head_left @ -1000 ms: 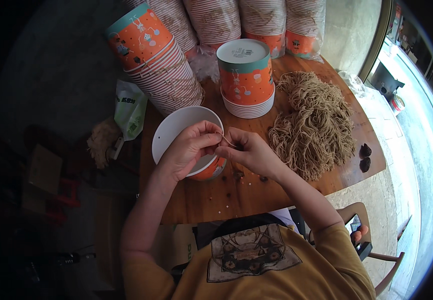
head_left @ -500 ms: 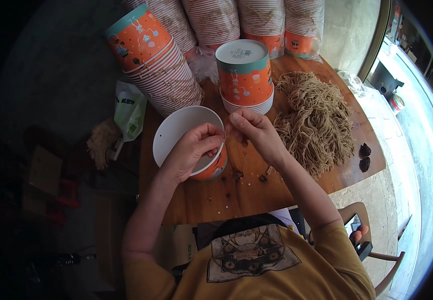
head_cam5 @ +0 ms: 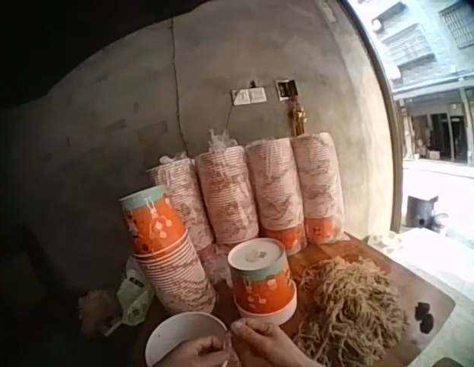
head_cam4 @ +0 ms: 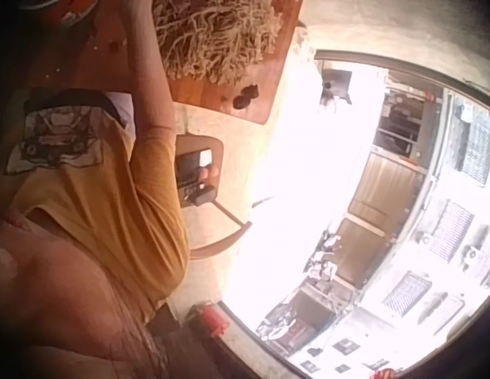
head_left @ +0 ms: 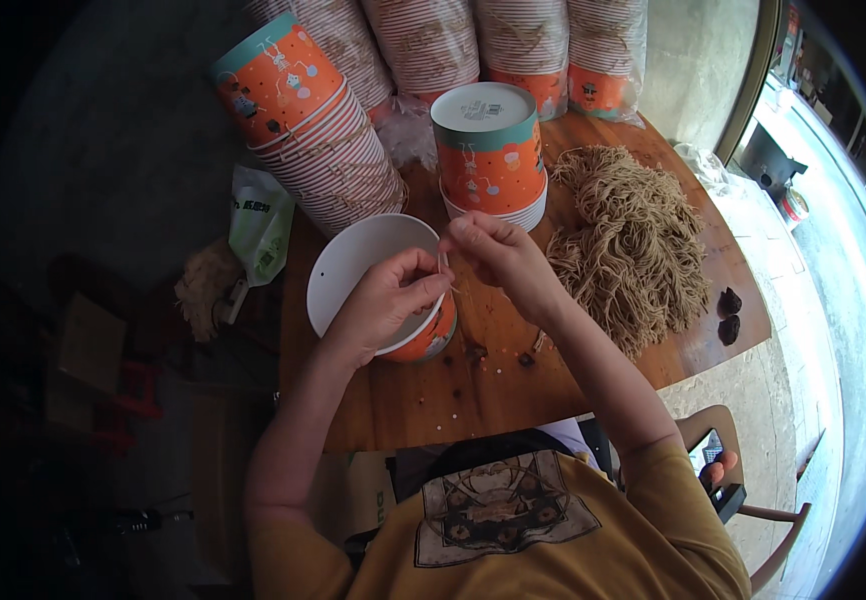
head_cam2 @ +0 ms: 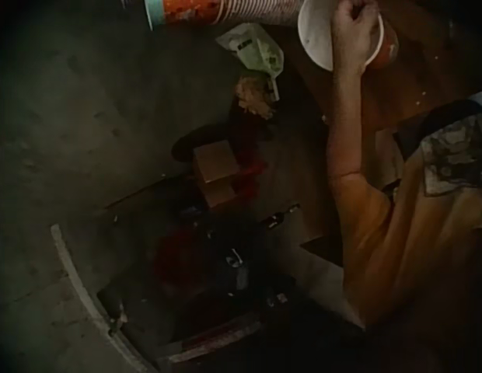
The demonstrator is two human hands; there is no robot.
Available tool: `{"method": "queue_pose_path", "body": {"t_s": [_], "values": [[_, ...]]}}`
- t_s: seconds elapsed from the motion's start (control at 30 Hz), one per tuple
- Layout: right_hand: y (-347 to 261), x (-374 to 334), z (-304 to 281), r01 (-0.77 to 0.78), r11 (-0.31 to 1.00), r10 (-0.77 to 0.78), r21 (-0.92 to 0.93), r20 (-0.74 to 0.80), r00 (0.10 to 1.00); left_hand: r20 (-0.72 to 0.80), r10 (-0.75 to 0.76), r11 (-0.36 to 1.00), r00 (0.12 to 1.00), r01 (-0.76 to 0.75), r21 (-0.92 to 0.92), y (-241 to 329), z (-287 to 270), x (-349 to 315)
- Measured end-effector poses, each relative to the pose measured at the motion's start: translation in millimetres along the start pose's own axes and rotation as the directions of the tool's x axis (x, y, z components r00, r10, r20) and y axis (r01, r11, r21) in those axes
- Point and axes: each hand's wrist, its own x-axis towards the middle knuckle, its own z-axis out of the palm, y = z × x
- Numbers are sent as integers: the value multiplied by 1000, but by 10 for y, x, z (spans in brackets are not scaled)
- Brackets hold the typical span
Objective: Attaching strings to paper buckets by threading them through pre-drilled holes and knotting them.
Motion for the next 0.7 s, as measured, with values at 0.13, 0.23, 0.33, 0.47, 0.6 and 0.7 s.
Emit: {"method": "queue_pose_path", "body": {"t_s": [0.13,0.23,0.33,0.47,0.6,0.7], "values": [[121,-130,-31,-51,995,41,-85,-113,993,-10,-76,993,997,75,-96,-11,5,34],[162,-263,-29,-31,961,20,-276,-43,999,-6,-95,984,995,93,-149,-24,1,52],[123,-322,93,-57,963,41,-265,-65,997,7,-136,970,991,135,-202,-26,-25,52],[96,-333,274,1,918,-68,-396,-153,986,23,-271,927,962,268,-262,91,-42,56],[99,-347,366,152,755,-300,-638,-129,945,56,-299,916,953,303,-264,168,-30,52],[102,-367,320,189,770,-322,-610,-115,940,5,-286,933,958,279,-226,168,-16,48]]}}
